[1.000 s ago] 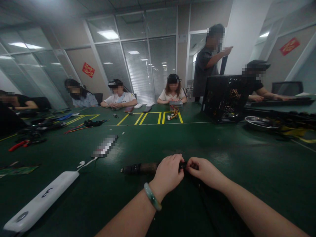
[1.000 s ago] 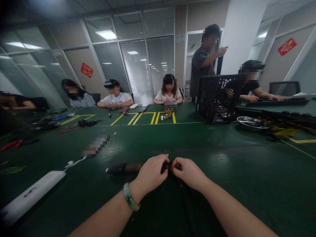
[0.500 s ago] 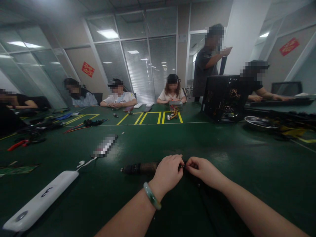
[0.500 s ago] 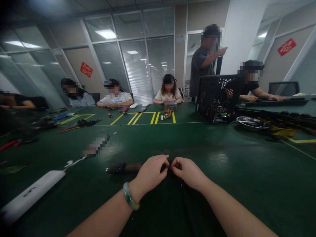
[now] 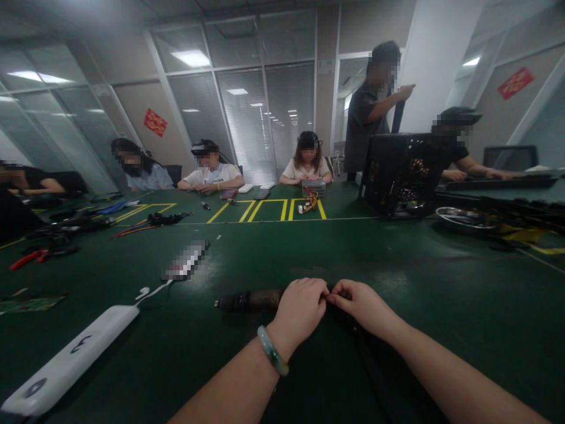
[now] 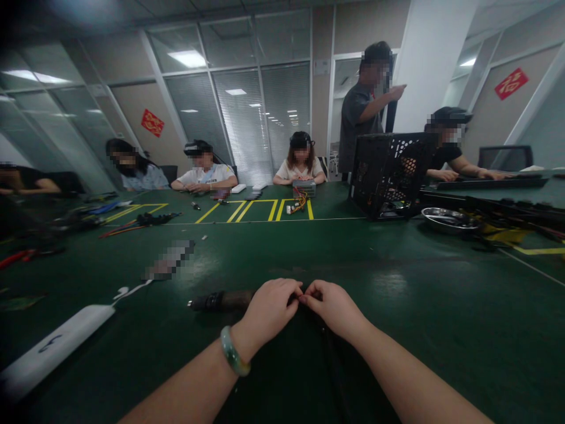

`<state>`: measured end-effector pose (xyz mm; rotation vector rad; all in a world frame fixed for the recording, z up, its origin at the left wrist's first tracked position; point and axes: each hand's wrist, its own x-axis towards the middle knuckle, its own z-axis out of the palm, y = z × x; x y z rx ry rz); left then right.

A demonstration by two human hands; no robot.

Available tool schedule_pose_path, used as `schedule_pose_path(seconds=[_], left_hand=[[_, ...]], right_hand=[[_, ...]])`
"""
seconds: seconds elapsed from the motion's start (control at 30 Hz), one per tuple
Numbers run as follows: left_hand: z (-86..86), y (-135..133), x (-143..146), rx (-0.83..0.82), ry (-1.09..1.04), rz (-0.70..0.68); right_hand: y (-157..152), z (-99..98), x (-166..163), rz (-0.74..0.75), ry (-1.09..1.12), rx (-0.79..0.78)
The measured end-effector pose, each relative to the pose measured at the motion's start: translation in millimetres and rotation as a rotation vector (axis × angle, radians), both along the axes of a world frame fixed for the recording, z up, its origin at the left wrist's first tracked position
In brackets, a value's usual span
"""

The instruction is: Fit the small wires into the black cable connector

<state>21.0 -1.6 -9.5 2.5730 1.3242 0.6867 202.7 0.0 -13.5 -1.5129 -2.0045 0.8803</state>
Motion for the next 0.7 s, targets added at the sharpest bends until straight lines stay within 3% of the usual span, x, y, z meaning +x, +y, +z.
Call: schedule_pose_path(seconds=[0.37, 0.7], left_hand=[[2.8, -0.9, 0.9, -0.034, -0.015, 0.057], [-0.5, -0.2, -2.2, -0.035, -0.02, 0.039]], right_hand=[[-7.4, 4.6, -8.5, -0.09, -0.025, 0.108], [-5.6, 13.4, -16.7, -0.132, -0.134, -0.001]])
